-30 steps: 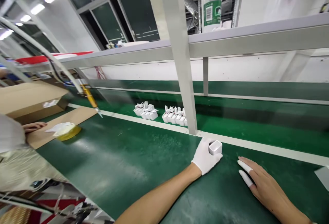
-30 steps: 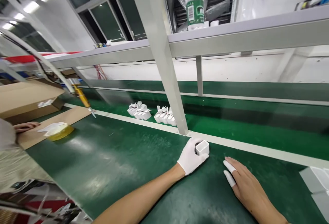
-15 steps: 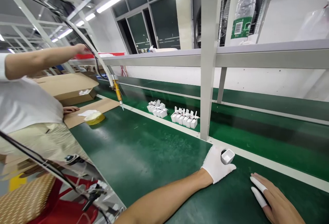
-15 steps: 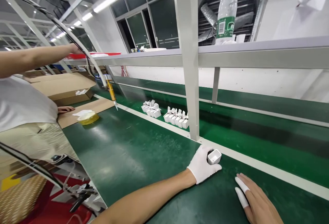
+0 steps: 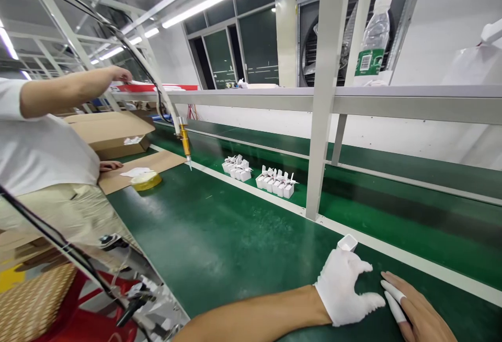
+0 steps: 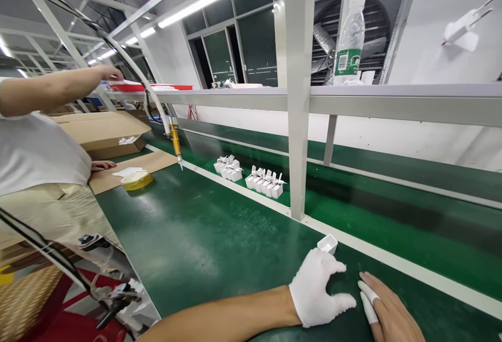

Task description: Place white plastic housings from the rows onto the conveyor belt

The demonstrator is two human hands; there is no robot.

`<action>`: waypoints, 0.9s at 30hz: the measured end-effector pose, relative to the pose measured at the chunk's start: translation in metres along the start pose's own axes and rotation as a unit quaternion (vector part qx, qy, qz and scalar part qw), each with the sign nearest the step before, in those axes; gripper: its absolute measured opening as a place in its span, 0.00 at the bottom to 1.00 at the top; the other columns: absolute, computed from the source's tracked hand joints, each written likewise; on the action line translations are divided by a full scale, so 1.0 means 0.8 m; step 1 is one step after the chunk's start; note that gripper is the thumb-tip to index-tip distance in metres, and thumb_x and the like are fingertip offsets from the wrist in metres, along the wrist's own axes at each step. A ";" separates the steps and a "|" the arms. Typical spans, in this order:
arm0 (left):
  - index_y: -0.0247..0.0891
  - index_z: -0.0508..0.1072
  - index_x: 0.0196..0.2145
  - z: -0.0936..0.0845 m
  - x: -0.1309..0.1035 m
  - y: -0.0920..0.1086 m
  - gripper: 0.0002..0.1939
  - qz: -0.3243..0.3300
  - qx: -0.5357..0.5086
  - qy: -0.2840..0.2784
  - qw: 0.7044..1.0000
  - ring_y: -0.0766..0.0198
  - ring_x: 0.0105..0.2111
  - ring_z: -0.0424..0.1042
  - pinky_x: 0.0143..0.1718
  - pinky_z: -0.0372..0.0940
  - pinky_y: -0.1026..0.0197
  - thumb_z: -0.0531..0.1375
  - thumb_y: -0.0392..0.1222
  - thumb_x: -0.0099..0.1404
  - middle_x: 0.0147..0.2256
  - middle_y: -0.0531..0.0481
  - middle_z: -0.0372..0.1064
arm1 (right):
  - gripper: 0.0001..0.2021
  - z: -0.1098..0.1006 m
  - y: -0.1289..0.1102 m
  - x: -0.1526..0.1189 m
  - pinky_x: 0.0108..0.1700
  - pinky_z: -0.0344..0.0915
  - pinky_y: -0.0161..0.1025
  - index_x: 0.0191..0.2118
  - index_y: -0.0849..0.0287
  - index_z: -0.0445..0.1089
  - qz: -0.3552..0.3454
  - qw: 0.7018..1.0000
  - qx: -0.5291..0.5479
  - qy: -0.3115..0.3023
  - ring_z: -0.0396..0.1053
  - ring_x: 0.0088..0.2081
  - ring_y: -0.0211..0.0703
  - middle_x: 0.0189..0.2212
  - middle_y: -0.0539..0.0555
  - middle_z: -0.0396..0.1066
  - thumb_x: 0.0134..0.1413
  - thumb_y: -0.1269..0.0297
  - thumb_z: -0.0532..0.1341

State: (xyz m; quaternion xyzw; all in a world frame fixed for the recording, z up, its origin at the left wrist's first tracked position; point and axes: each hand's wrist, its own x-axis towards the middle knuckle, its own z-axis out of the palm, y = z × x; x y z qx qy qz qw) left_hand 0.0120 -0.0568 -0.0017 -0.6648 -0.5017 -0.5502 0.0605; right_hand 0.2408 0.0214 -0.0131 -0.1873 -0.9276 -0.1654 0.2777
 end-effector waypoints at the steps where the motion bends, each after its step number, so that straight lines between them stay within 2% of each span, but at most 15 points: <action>1: 0.39 0.76 0.47 0.000 0.000 0.000 0.31 -0.009 0.000 -0.017 1.000 0.50 0.39 0.74 0.40 0.72 0.48 0.67 0.63 0.52 0.36 0.42 0.73 | 0.24 0.000 0.000 0.000 0.46 0.79 0.44 0.59 0.56 0.68 0.001 1.000 0.006 0.005 0.75 0.52 0.52 0.58 0.55 0.70 0.58 0.67 0.52; 3: 0.38 0.77 0.45 -0.004 0.004 0.002 0.29 -0.027 0.008 -0.075 0.997 0.51 0.39 0.74 0.40 0.71 0.50 0.66 0.63 0.54 0.36 0.42 0.74 | 0.24 0.001 -0.001 -0.002 0.47 0.78 0.43 0.60 0.55 0.67 0.012 1.000 0.022 0.004 0.74 0.53 0.52 0.59 0.55 0.70 0.58 0.66 0.53; 5: 0.38 0.78 0.40 -0.012 0.014 0.005 0.22 -0.016 0.015 -0.161 0.987 0.56 0.36 0.74 0.38 0.70 0.55 0.64 0.59 0.58 0.32 0.45 0.74 | 0.25 0.004 0.000 -0.006 0.49 0.77 0.43 0.62 0.54 0.65 0.024 0.999 0.035 -0.008 0.73 0.54 0.53 0.61 0.55 0.68 0.59 0.65 0.54; 7: 0.39 0.77 0.32 -0.021 0.025 0.010 0.14 0.028 0.023 -0.254 0.967 0.61 0.30 0.72 0.33 0.66 0.60 0.61 0.52 0.63 0.27 0.49 0.72 | 0.28 0.007 0.001 -0.012 0.51 0.77 0.44 0.65 0.54 0.61 0.030 0.998 0.039 -0.028 0.71 0.57 0.53 0.63 0.54 0.64 0.59 0.65 0.54; 10: 0.40 0.71 0.22 -0.030 0.036 0.017 0.14 0.092 0.034 -0.341 0.935 0.65 0.27 0.69 0.28 0.59 0.62 0.57 0.44 0.65 0.23 0.53 0.70 | 0.31 0.011 0.003 -0.019 0.52 0.76 0.47 0.69 0.55 0.54 0.041 0.996 0.041 -0.065 0.68 0.60 0.55 0.67 0.54 0.58 0.59 0.65 0.53; 16: 0.43 0.72 0.23 -0.029 0.032 0.020 0.14 0.083 0.036 -0.386 0.918 0.66 0.25 0.71 0.19 0.51 0.62 0.58 0.49 0.65 0.24 0.55 0.72 | 0.33 0.016 0.003 -0.026 0.56 0.73 0.52 0.71 0.53 0.49 0.078 0.989 0.070 -0.104 0.62 0.64 0.58 0.69 0.55 0.52 0.61 0.65 0.52; 20: 0.45 0.73 0.25 -0.024 0.024 0.016 0.13 0.080 0.015 -0.402 0.912 0.65 0.25 0.72 0.18 0.50 0.62 0.59 0.49 0.65 0.24 0.55 0.72 | 0.32 0.018 0.003 -0.030 0.56 0.73 0.54 0.71 0.53 0.49 0.097 0.986 0.078 -0.107 0.62 0.64 0.59 0.69 0.56 0.52 0.62 0.62 0.54; 24: 0.45 0.74 0.25 -0.020 0.020 0.011 0.12 0.082 0.017 -0.399 0.913 0.65 0.26 0.72 0.19 0.50 0.62 0.58 0.49 0.65 0.24 0.55 0.72 | 0.31 0.016 0.001 -0.024 0.54 0.75 0.53 0.70 0.53 0.52 0.095 0.989 0.079 -0.085 0.64 0.62 0.59 0.68 0.57 0.54 0.63 0.61 0.53; 27: 0.45 0.74 0.25 -0.025 0.025 0.011 0.13 0.085 0.025 -0.397 0.913 0.65 0.25 0.71 0.19 0.50 0.62 0.59 0.49 0.65 0.24 0.55 0.72 | 0.28 0.013 -0.003 -0.008 0.53 0.75 0.51 0.68 0.54 0.55 0.091 0.991 0.081 -0.046 0.66 0.61 0.58 0.66 0.58 0.59 0.64 0.61 0.53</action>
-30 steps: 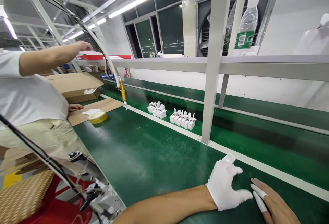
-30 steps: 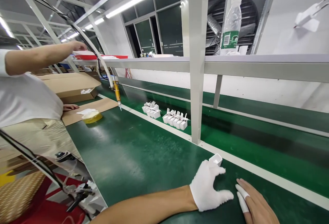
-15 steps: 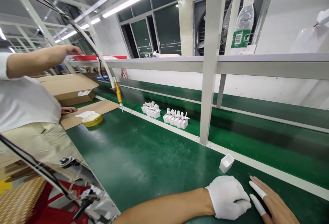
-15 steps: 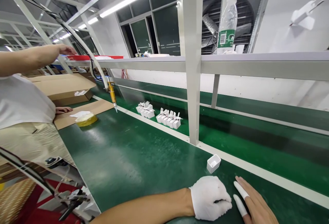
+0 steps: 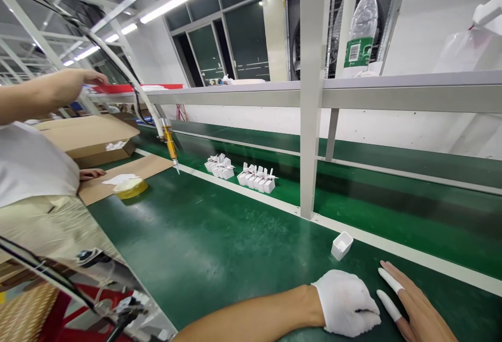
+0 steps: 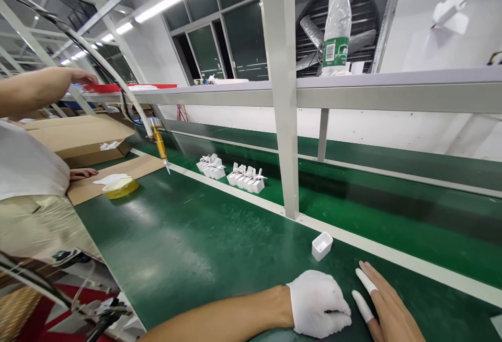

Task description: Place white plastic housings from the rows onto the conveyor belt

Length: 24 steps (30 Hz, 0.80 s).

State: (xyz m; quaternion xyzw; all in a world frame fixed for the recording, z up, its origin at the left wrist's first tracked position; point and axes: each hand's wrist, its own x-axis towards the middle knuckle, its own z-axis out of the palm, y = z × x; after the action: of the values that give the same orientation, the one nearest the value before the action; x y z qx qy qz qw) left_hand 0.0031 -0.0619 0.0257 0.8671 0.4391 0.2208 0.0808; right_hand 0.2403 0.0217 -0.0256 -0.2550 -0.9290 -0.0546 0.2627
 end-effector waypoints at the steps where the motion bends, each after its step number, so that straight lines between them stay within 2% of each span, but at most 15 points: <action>1: 0.44 0.73 0.24 -0.004 -0.001 0.001 0.14 0.001 0.003 -0.003 1.000 0.65 0.25 0.71 0.19 0.49 0.61 0.59 0.49 0.65 0.23 0.55 0.71 | 0.27 -0.003 -0.005 0.005 0.54 0.75 0.51 0.68 0.55 0.56 0.000 1.000 0.001 0.013 0.67 0.61 0.56 0.65 0.58 0.61 0.65 0.61 0.53; 3: 0.43 0.72 0.22 -0.010 -0.004 0.007 0.15 0.002 0.005 -0.008 1.000 0.65 0.25 0.70 0.21 0.52 0.61 0.59 0.48 0.65 0.23 0.54 0.70 | 0.25 -0.011 -0.017 0.011 0.58 0.72 0.50 0.66 0.56 0.58 0.005 1.000 0.001 0.028 0.66 0.61 0.53 0.63 0.60 0.64 0.66 0.62 0.54; 5: 0.42 0.73 0.23 -0.011 -0.009 0.015 0.14 -0.003 -0.006 -0.005 1.000 0.64 0.27 0.70 0.27 0.58 0.62 0.59 0.46 0.66 0.24 0.53 0.71 | 0.23 -0.024 -0.034 0.013 0.61 0.69 0.49 0.65 0.58 0.59 0.019 1.000 0.007 0.011 0.63 0.63 0.51 0.63 0.61 0.65 0.67 0.63 0.56; 9: 0.43 0.77 0.31 0.007 -0.023 0.017 0.09 -0.051 -0.056 0.020 0.997 0.62 0.34 0.72 0.38 0.65 0.62 0.58 0.41 0.67 0.31 0.51 0.74 | 0.22 -0.040 -0.057 0.012 0.66 0.61 0.54 0.64 0.62 0.60 0.090 0.993 0.054 -0.052 0.57 0.67 0.53 0.64 0.66 0.61 0.69 0.61 0.55; 11: 0.43 0.77 0.35 0.017 -0.026 0.013 0.11 -0.054 -0.072 0.012 0.996 0.62 0.35 0.73 0.40 0.66 0.60 0.54 0.41 0.70 0.33 0.51 0.74 | 0.24 -0.041 -0.060 0.010 0.68 0.57 0.56 0.65 0.64 0.59 0.120 0.985 0.094 -0.081 0.54 0.68 0.55 0.65 0.68 0.60 0.68 0.59 0.56; 14: 0.44 0.77 0.36 0.023 -0.028 0.011 0.13 -0.057 -0.088 -0.003 0.994 0.62 0.37 0.74 0.41 0.68 0.61 0.52 0.44 0.71 0.36 0.51 0.75 | 0.26 -0.038 -0.060 0.007 0.69 0.53 0.53 0.64 0.63 0.60 0.148 0.980 0.092 -0.093 0.52 0.69 0.53 0.66 0.66 0.59 0.68 0.54 0.57; 19: 0.47 0.77 0.38 0.011 -0.026 0.019 0.14 -0.103 -0.076 -0.040 0.991 0.60 0.37 0.75 0.39 0.70 0.60 0.53 0.50 0.70 0.38 0.53 0.76 | 0.26 -0.034 -0.063 0.005 0.70 0.52 0.48 0.64 0.62 0.60 0.156 0.978 0.094 -0.097 0.54 0.68 0.50 0.65 0.63 0.61 0.67 0.53 0.58; 24: 0.46 0.77 0.40 0.011 -0.025 0.021 0.15 -0.106 -0.069 -0.050 0.991 0.59 0.38 0.76 0.41 0.72 0.59 0.52 0.49 0.70 0.39 0.51 0.76 | 0.26 -0.034 -0.068 0.006 0.69 0.52 0.48 0.63 0.63 0.62 0.163 0.977 0.090 -0.103 0.55 0.68 0.51 0.65 0.64 0.61 0.67 0.54 0.58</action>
State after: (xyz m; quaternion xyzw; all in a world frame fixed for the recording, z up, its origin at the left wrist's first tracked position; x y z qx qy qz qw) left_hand 0.0092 -0.0875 0.0174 0.8180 0.5078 0.1967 0.1851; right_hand 0.2220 -0.0292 0.0018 -0.3825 -0.8982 0.0991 0.1925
